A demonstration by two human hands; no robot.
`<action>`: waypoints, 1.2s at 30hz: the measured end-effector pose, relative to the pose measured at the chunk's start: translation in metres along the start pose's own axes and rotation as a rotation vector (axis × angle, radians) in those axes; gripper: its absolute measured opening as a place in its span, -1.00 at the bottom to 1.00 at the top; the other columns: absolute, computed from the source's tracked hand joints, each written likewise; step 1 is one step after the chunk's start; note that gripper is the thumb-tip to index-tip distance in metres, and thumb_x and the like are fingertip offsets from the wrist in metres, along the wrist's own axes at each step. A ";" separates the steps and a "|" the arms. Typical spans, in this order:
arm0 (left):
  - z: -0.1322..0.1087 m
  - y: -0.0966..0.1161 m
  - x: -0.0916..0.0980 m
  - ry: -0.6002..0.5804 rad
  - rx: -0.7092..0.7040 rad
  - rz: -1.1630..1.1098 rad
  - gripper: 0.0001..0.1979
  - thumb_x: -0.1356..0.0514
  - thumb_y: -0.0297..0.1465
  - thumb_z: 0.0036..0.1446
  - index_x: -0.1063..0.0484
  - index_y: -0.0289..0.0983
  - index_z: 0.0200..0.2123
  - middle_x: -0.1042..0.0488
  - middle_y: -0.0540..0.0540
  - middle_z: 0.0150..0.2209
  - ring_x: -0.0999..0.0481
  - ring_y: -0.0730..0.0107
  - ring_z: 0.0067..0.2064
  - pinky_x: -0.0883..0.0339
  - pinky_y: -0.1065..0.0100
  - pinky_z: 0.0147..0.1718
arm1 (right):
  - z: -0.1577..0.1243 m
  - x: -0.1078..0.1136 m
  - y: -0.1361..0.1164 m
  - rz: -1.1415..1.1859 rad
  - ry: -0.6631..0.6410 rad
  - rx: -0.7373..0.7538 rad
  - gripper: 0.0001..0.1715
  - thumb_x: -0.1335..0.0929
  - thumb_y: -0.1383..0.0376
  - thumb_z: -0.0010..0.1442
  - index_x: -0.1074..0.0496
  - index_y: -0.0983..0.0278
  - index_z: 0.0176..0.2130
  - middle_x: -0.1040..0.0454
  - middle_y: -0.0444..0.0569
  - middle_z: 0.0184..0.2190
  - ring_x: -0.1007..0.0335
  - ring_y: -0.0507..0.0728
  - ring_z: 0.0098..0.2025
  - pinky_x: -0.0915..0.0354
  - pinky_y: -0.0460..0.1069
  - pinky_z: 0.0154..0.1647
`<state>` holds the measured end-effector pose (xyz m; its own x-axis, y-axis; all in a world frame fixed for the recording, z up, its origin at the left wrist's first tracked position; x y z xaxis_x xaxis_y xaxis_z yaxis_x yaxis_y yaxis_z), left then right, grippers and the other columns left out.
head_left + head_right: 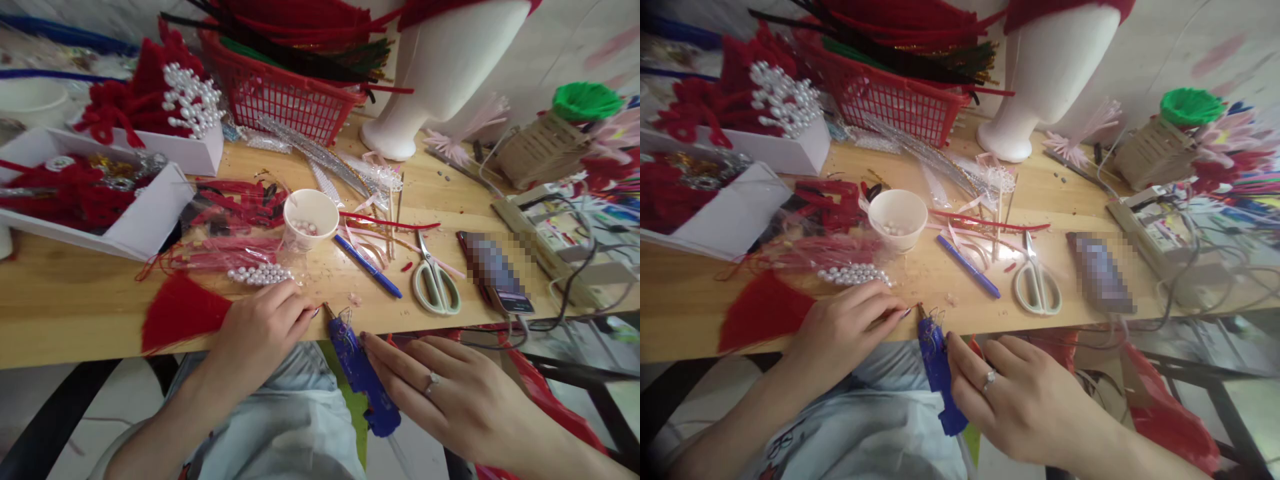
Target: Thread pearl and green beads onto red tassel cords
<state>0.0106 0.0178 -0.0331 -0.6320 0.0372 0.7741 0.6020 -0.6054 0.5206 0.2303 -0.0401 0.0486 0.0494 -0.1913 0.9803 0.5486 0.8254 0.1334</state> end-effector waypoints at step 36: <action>-0.001 -0.005 -0.003 -0.006 -0.005 -0.056 -0.83 -0.19 -0.47 0.36 -0.55 -0.28 -0.30 -0.54 -0.06 -0.36 -0.60 0.21 -0.36 -0.39 0.23 -0.38 | -0.001 0.001 0.000 0.007 -0.051 -0.095 -0.31 -0.01 0.49 0.58 -0.53 0.32 -0.33 -0.62 0.05 0.00 -0.49 0.10 -0.34 -0.37 0.02 -0.35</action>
<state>0.0086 0.0198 -0.0386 -0.6618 0.0757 0.7459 0.5635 -0.6061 0.5614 0.2308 -0.0407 0.0497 0.0122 -0.1567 0.9876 0.6248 0.7723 0.1149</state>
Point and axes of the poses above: each hand's wrist, its own z-axis towards the middle knuckle, its own x-axis out of the back of the hand, y = z × x, the point moved 2 cm from there along z, towards the middle knuckle
